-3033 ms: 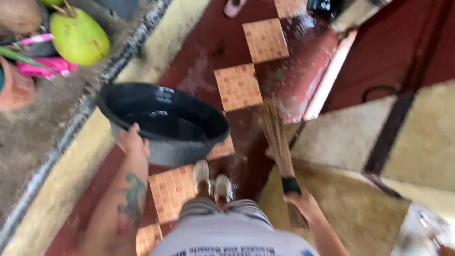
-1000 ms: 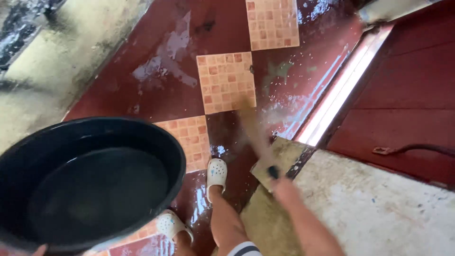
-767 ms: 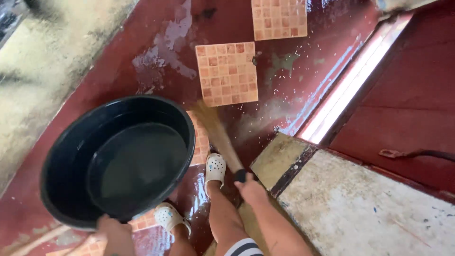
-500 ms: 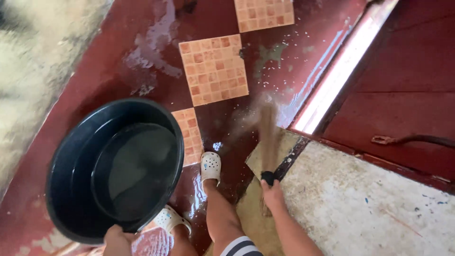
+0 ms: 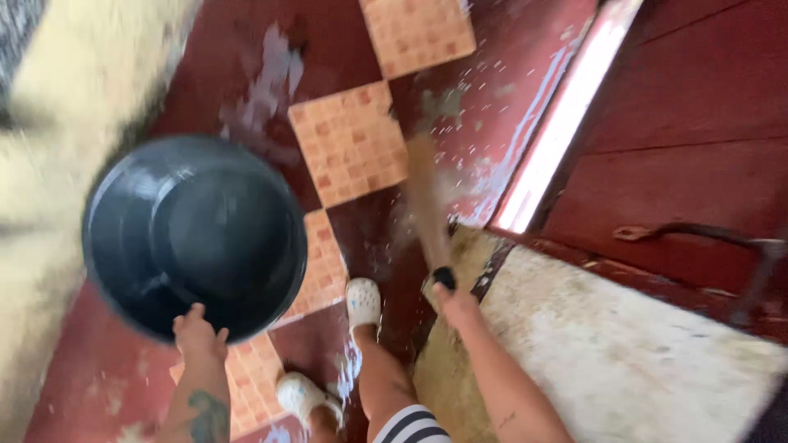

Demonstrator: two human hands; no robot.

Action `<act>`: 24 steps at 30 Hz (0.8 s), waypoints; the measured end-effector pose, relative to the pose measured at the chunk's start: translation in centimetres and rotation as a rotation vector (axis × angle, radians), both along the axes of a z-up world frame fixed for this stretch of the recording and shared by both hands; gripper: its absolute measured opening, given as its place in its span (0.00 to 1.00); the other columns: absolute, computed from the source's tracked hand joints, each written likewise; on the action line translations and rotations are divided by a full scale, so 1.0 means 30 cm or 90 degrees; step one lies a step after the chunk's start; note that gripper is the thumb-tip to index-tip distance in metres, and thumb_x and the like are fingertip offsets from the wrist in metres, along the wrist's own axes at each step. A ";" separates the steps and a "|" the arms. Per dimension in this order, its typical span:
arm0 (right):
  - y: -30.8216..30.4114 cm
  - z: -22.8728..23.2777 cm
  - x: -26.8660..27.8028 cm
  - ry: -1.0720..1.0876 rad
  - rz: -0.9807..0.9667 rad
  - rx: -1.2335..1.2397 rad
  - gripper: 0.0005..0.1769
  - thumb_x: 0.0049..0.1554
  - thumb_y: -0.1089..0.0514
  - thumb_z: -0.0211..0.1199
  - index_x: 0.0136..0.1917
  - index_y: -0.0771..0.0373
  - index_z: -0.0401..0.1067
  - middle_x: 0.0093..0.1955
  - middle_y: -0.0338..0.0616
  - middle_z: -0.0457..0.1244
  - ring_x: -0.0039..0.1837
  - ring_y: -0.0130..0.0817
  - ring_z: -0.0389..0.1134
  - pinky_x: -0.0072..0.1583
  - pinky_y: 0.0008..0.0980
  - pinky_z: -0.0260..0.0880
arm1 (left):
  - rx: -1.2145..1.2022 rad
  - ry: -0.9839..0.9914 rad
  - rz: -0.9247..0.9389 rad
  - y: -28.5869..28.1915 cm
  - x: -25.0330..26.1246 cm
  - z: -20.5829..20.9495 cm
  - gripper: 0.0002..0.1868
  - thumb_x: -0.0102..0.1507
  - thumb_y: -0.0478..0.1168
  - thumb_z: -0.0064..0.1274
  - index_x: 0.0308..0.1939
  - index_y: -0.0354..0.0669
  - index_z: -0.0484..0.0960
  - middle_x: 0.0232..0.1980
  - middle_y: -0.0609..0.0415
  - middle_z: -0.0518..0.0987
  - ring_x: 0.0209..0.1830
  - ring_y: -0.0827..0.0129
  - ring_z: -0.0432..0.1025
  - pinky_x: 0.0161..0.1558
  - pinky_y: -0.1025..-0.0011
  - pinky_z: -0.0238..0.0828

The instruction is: Sweeping an outdoor walkway and then washing a vehicle cover with a hose.

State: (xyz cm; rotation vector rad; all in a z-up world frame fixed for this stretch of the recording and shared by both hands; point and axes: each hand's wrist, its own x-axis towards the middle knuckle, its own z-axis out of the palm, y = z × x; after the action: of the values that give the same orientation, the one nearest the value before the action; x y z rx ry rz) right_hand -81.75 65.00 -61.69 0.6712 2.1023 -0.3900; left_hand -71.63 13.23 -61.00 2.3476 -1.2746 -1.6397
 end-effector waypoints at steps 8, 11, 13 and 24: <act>0.023 0.222 -0.005 -0.006 -0.103 -0.188 0.50 0.56 0.23 0.60 0.70 0.70 0.66 0.68 0.65 0.64 0.71 0.57 0.64 0.69 0.46 0.64 | -0.223 0.126 -0.789 0.147 -0.261 0.338 0.30 0.64 0.46 0.56 0.67 0.34 0.76 0.68 0.39 0.77 0.69 0.56 0.71 0.69 0.63 0.64; 0.023 0.410 -0.088 -0.064 -0.142 -0.191 0.49 0.52 0.23 0.59 0.62 0.70 0.77 0.62 0.62 0.70 0.66 0.51 0.71 0.67 0.43 0.67 | -0.294 0.132 -0.918 0.190 -0.392 0.470 0.28 0.62 0.46 0.58 0.64 0.36 0.79 0.66 0.38 0.78 0.69 0.54 0.70 0.69 0.66 0.61; 0.030 0.450 -0.132 0.039 -0.148 -0.288 0.46 0.51 0.28 0.65 0.69 0.64 0.69 0.66 0.56 0.67 0.69 0.45 0.67 0.68 0.41 0.65 | -0.297 0.129 -0.902 0.205 -0.492 0.533 0.30 0.64 0.47 0.58 0.67 0.37 0.75 0.64 0.39 0.79 0.67 0.54 0.71 0.66 0.65 0.62; 0.038 0.411 -0.992 0.163 -0.255 -0.366 0.32 0.50 0.37 0.72 0.51 0.69 0.78 0.50 0.54 0.71 0.51 0.43 0.72 0.54 0.42 0.69 | 0.055 0.345 -0.850 0.362 -1.579 0.923 0.32 0.63 0.41 0.54 0.73 0.52 0.69 0.65 0.51 0.79 0.60 0.65 0.73 0.55 0.68 0.69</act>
State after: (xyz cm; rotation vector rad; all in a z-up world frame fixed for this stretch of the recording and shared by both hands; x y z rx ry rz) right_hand -111.51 66.13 -49.35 0.7136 1.9327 -1.3027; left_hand -119.02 24.09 -33.32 0.6904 -2.7838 -2.2384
